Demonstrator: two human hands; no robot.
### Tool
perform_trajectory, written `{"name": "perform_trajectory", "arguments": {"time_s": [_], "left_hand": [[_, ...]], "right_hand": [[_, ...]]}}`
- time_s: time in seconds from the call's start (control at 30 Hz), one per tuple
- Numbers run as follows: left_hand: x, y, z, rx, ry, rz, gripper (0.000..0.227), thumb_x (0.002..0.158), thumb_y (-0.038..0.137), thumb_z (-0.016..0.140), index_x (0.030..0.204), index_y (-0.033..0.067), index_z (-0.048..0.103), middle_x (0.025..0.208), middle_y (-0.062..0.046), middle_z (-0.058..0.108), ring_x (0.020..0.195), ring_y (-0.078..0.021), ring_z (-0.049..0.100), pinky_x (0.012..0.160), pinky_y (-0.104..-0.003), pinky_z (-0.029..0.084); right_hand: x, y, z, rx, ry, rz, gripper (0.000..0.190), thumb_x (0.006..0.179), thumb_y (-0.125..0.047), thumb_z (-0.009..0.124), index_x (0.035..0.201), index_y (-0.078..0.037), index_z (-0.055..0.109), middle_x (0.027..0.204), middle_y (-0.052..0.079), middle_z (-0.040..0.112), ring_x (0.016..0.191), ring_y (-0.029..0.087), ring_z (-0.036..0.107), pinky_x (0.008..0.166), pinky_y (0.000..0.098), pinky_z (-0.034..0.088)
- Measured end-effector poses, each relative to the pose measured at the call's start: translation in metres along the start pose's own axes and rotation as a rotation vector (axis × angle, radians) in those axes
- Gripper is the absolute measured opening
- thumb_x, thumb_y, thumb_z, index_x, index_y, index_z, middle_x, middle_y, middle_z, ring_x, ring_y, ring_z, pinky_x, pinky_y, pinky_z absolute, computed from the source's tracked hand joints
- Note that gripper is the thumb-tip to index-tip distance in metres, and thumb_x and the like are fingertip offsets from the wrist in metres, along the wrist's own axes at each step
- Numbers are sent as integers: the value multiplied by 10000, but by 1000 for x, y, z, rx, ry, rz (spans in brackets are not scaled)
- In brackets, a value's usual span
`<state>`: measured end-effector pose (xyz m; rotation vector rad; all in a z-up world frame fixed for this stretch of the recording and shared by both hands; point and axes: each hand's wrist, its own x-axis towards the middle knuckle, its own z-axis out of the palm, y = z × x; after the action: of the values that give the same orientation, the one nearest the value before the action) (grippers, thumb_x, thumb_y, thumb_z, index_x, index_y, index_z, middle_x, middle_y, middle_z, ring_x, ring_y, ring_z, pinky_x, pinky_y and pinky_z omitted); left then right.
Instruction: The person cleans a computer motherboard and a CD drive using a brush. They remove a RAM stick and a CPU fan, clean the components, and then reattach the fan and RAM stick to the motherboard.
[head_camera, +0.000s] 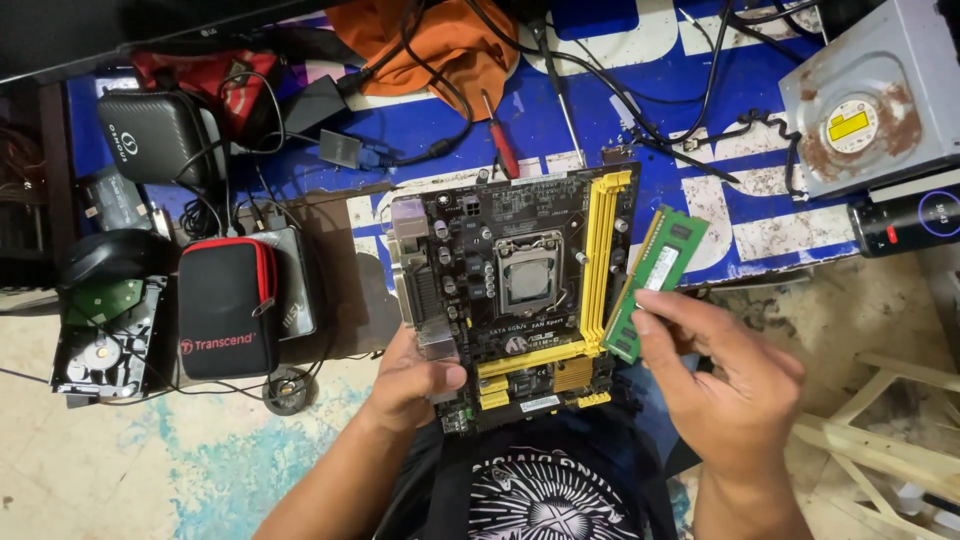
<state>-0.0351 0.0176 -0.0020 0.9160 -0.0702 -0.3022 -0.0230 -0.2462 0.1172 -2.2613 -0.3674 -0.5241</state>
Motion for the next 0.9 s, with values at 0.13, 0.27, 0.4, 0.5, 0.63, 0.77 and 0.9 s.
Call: {"name": "perform_trajectory", "arguments": {"time_s": [0.13,0.27,0.4,0.5,0.63,0.77,0.9], "left_hand": [[-3,-10,-10,-112,-121,-9,239,797,36,655,1003,93,549,529,74,237,407,-83,180,403,-275,109],[-3,-8,-2,-48,-15,-3,452,750,68,708,1162,104,525,578,40,370,448,-105,308,446,-290,207],[2,3,12,22,-105,51,489,781,120,692,1235,83,517,813,9,461,713,-156,432,642,-335,338],[-1,-4,9,1,-103,6,422,792,82,688,1170,93,500,671,32,402,553,-124,378,512,-315,295],[0,-9,7,157,-49,31,318,768,188,727,1002,181,511,773,44,454,718,-135,437,700,-346,353],[9,7,25,220,-110,149,293,799,264,685,1032,192,522,864,42,472,811,-132,450,757,-315,366],[11,7,29,225,-166,154,263,810,220,666,745,233,412,669,94,397,603,-83,365,627,-289,313]], "right_hand": [[2,0,3,-35,-27,-20,210,918,42,805,1121,31,748,1005,124,786,574,57,630,507,194,516],[1,0,7,-75,-21,-54,213,914,39,816,1118,38,754,995,141,783,720,128,724,683,232,614],[0,-2,10,-137,-42,-85,224,904,46,821,1120,21,765,1012,139,786,742,157,738,727,267,641],[-2,0,11,-146,-55,-68,246,900,30,813,1139,21,758,1015,153,785,754,181,751,721,285,655],[-7,2,12,-139,-89,17,282,905,-15,791,1183,-20,744,1012,131,778,802,205,760,779,329,678],[-1,0,11,-148,-103,-12,289,892,2,799,1176,-6,746,939,115,784,717,159,733,718,282,662],[-2,0,12,-204,-135,10,274,912,-42,778,1184,-52,745,1034,103,785,757,179,729,749,310,657]]}}
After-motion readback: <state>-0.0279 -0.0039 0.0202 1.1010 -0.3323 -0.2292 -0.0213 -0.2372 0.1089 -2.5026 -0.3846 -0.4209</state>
